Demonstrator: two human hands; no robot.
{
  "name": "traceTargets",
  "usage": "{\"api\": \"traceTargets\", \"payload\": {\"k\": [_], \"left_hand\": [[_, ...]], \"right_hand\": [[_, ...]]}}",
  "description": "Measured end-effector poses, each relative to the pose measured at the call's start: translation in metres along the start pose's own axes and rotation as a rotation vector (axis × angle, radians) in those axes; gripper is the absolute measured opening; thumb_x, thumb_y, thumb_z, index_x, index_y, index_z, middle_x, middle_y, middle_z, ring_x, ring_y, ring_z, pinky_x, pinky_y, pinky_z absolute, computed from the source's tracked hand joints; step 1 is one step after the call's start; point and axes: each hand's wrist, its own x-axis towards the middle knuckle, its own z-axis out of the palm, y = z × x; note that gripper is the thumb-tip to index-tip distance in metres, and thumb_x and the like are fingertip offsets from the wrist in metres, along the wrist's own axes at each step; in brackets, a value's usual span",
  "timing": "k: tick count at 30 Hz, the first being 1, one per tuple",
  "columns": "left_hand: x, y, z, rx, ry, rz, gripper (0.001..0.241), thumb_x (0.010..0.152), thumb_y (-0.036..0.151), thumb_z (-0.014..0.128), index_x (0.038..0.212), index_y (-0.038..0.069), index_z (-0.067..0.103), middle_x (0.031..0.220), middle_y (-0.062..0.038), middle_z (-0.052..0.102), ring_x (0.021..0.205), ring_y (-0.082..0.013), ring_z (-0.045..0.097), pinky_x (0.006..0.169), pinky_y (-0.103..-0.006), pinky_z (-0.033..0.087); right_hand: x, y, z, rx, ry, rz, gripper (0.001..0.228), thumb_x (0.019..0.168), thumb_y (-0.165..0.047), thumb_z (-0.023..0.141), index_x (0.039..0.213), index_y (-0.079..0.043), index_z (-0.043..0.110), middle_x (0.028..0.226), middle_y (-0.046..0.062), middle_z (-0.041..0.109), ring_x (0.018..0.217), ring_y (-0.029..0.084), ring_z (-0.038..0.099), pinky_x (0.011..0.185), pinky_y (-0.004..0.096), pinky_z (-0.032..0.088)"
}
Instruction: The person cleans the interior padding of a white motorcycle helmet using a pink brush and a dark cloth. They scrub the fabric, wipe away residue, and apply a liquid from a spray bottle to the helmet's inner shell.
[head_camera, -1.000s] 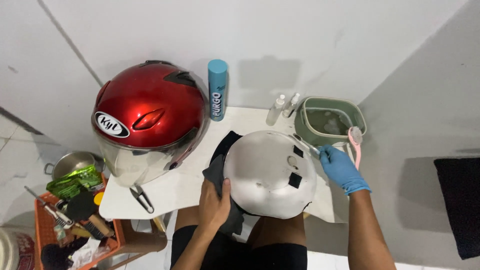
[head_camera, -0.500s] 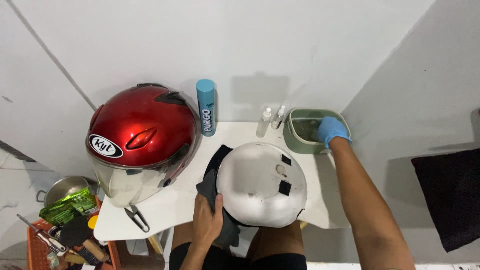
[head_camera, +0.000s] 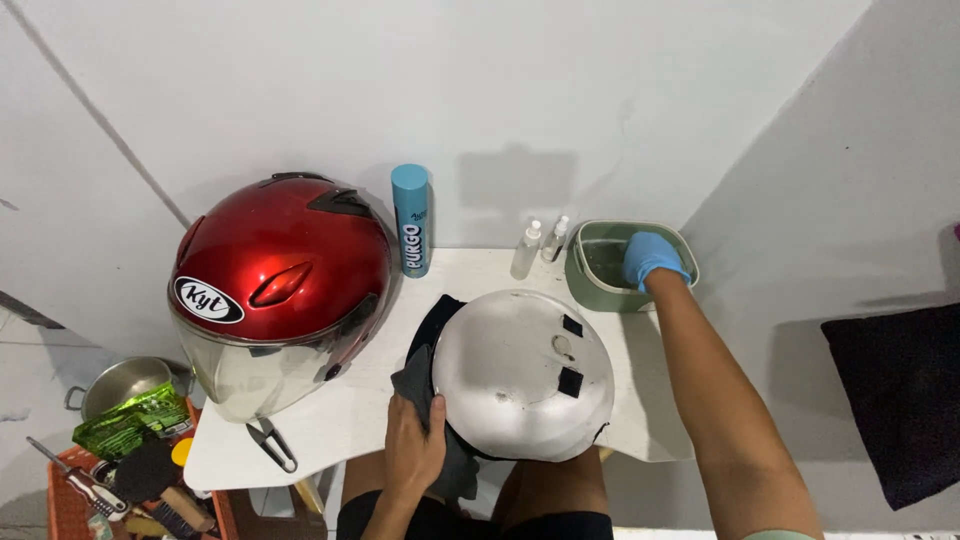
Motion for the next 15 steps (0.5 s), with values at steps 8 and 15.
{"api": "traceTargets", "payload": {"k": [8,15], "left_hand": [[0.001,-0.001,0.000,0.011,0.022,0.054,0.072,0.100,0.052,0.043,0.148,-0.001,0.044,0.147,-0.021,0.053,0.138,-0.0378,0.045,0.119,-0.0466,0.032],[-0.001,0.004,-0.003,-0.027,0.013,0.071,0.070,0.100,0.049,0.043,0.154,0.004,0.039,0.155,-0.018,0.047,0.144,-0.0362,0.040,0.122,-0.0466,0.027]], "right_hand": [[-0.053,-0.024,-0.053,0.087,-0.123,0.003,0.037,0.082,-0.012,0.061,0.114,0.001,0.077,0.120,0.023,0.074,0.111,0.042,0.070,0.094,0.046,0.059],[-0.026,-0.011,-0.032,0.031,-0.068,-0.001,0.040,0.084,-0.016,0.065,0.118,0.002,0.075,0.123,0.024,0.073,0.111,0.042,0.071,0.094,0.047,0.059]]}}
